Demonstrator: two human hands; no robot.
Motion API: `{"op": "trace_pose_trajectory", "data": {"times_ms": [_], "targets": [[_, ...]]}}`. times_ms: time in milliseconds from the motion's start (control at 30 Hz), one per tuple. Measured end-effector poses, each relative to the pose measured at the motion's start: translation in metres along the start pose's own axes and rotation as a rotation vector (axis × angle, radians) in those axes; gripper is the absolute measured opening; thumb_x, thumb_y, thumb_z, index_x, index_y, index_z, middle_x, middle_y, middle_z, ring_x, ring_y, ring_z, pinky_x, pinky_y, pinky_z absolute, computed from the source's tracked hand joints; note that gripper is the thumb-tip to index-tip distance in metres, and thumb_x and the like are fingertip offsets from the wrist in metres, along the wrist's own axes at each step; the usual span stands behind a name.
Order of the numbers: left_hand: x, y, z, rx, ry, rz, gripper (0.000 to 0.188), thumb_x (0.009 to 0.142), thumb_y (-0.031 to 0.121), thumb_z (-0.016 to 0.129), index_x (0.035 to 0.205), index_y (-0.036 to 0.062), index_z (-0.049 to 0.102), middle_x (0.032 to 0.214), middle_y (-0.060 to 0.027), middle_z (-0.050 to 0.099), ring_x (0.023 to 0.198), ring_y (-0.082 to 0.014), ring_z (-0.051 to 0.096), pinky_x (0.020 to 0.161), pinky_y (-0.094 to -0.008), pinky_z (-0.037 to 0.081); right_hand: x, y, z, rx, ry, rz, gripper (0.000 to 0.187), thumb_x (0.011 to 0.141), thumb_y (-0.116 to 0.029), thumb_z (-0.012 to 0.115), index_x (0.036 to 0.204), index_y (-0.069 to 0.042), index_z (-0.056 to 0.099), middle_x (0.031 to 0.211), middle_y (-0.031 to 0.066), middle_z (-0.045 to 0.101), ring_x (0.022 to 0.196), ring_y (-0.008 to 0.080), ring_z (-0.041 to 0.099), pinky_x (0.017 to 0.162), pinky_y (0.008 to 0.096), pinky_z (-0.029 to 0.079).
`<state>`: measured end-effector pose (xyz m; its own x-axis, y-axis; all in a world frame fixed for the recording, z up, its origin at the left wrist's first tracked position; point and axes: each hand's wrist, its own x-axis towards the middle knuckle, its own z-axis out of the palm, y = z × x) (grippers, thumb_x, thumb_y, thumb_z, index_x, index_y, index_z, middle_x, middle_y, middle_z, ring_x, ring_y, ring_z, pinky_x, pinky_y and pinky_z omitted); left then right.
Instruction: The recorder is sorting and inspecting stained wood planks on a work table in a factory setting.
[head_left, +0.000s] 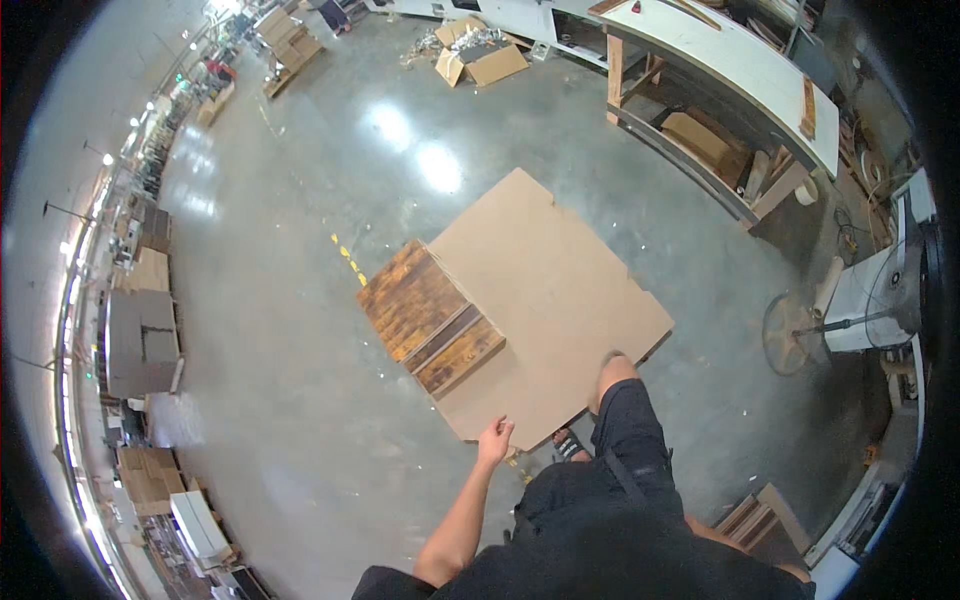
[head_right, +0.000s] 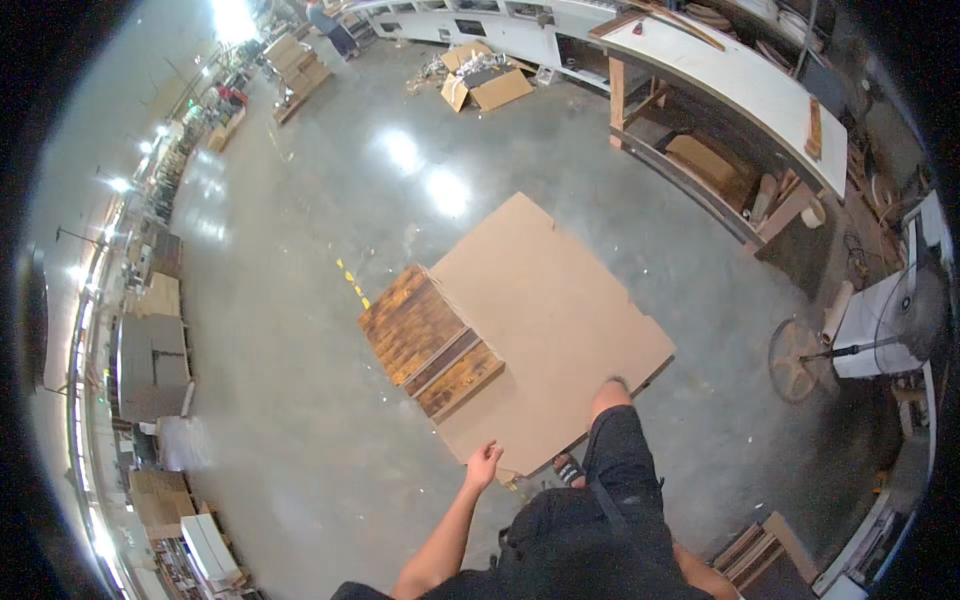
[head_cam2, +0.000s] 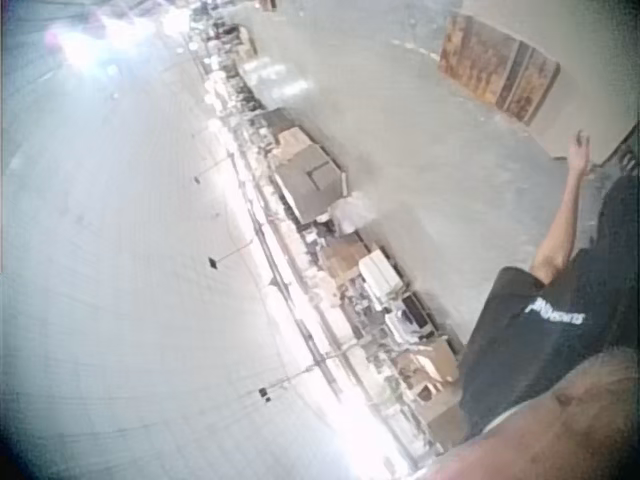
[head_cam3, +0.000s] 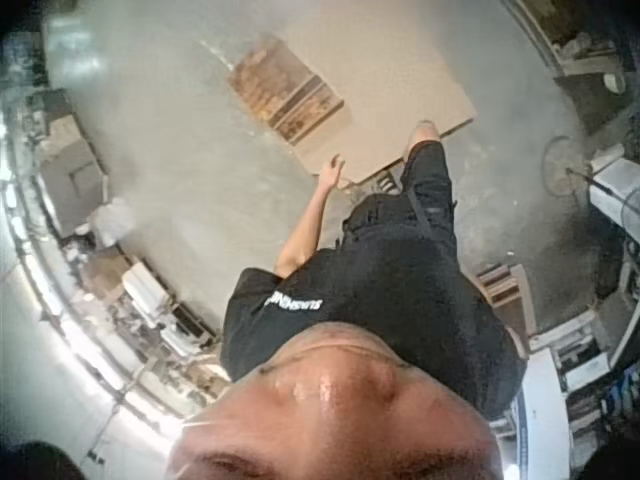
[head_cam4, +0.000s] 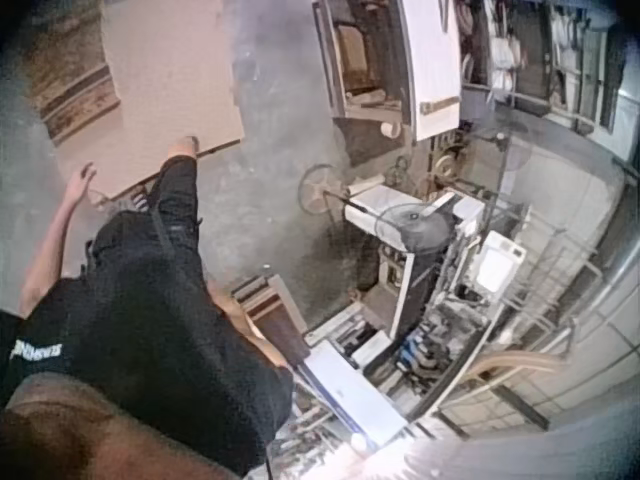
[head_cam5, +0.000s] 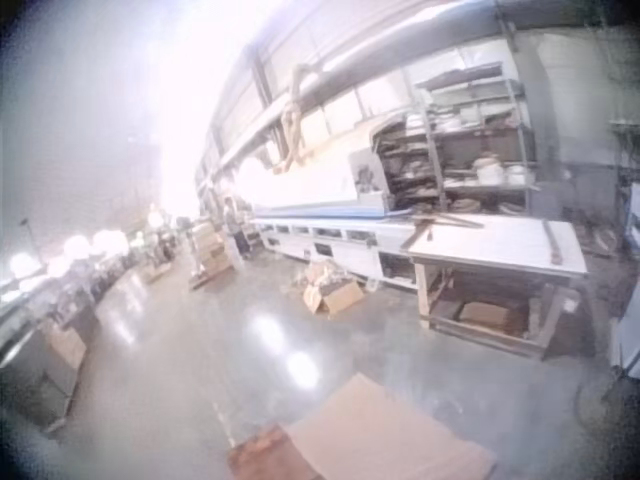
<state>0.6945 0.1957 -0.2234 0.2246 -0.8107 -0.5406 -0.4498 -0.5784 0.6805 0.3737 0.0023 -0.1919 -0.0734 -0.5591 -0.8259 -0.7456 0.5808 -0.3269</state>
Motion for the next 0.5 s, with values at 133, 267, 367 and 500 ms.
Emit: {"op": "trace_pose_trajectory", "data": {"times_ms": [133, 267, 367, 500], "targets": [[-0.012, 0.066, 0.035, 0.266, -0.143, 0.058, 0.058, 0.1, 0.044, 0.068, 0.141, 0.0033, 0.063, 0.118, -0.0204, 0.076, 0.114, -0.0323, 0.073, 0.099, -0.0401, 0.056, 0.015, 0.116, -0.033, 0.217, 0.084, 0.073, 0.03, 0.098, -0.028, 0.063, 0.114, -0.004, 0.071, 0.111, 0.0185, 0.074, 0.097, 0.0341, 0.07, 0.087, 0.0457, 0.055], [-0.021, 0.153, 0.099, 0.131, -0.25, 0.177, 0.061, 0.099, 0.046, 0.068, 0.142, 0.0031, 0.062, 0.118, -0.0203, 0.076, 0.114, -0.0313, 0.073, 0.1, -0.0392, 0.056, -0.05, 0.483, 0.102, 0.404, 0.215, 0.173, 0.032, 0.102, -0.029, 0.058, 0.118, -0.004, 0.071, 0.117, 0.0181, 0.073, 0.1, 0.0347, 0.07, 0.09, 0.0459, 0.055], [-0.009, 0.178, 0.156, 0.097, -0.318, 0.128, 0.062, 0.099, 0.047, 0.067, 0.143, 0.0028, 0.061, 0.119, -0.0193, 0.077, 0.111, -0.0302, 0.074, 0.097, -0.0389, 0.056, -0.05, 0.567, 0.075, 0.516, 0.274, 0.23, 0.034, 0.106, -0.029, 0.054, 0.121, -0.003, 0.071, 0.121, 0.0179, 0.073, 0.102, 0.0352, 0.069, 0.092, 0.046, 0.055], [0.034, 0.195, 0.221, 0.209, -0.395, -0.023, 0.062, 0.1, 0.046, 0.067, 0.141, 0.0007, 0.063, 0.118, -0.0176, 0.077, 0.101, -0.0261, 0.075, 0.092, -0.0384, 0.058, -0.035, 0.624, -0.108, 0.859, 0.399, 0.155, 0.038, 0.109, -0.03, 0.048, 0.141, -0.011, 0.059, 0.11, 0.007, 0.066, 0.091, 0.0179, 0.061, 0.082, 0.038, 0.054]]}}
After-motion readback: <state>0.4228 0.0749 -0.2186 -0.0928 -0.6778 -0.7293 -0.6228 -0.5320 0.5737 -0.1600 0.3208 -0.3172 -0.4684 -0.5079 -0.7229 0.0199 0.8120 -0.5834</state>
